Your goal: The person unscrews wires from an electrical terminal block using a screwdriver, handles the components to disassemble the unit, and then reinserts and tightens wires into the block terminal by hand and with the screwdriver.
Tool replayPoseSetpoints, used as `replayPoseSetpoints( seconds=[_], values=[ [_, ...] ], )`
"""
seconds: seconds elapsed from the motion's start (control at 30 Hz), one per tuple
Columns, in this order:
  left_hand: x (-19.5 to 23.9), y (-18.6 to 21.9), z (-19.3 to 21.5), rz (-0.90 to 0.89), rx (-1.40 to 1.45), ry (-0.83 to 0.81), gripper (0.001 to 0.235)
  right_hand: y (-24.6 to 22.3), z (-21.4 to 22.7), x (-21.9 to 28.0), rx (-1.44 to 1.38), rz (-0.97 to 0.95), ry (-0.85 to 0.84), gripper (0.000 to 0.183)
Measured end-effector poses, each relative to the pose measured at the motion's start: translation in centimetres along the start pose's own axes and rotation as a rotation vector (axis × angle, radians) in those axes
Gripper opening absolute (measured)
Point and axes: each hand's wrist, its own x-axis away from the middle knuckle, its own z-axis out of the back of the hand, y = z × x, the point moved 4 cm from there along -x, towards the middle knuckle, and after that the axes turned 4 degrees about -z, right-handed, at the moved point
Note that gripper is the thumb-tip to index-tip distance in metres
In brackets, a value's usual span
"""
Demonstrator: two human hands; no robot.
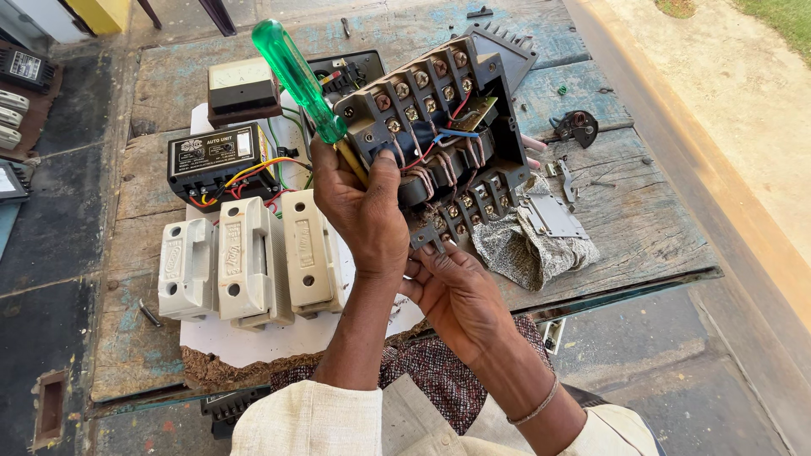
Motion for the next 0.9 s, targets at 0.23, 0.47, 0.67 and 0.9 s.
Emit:
replayPoseSetpoints(
  seconds=[0.23,0.47,0.67,0.9],
  values=[
    [0.2,0.3,-0.1,-0.059,-0.025,-0.048,0.033,0.8,-1.0,0.3,0.115,0.101,0.087,0.018],
    [0.6,0.1,0.3,-0.050,-0.075,-0.022,0.042,0.8,-1.2,0.4,0.208,0.145,0.152,0.018],
    [1.3,-0.6,0.8,-0.007,-0.119,0.026,0.045,0.8,-0.7,0.3,0.336,0.132,0.276,0.021],
    [1.8,-1.4,0.9,0.003,-0.081,0.049,0.048,1.0,0.6,0.1,0.424,0.103,0.363,0.018]
  ],
)
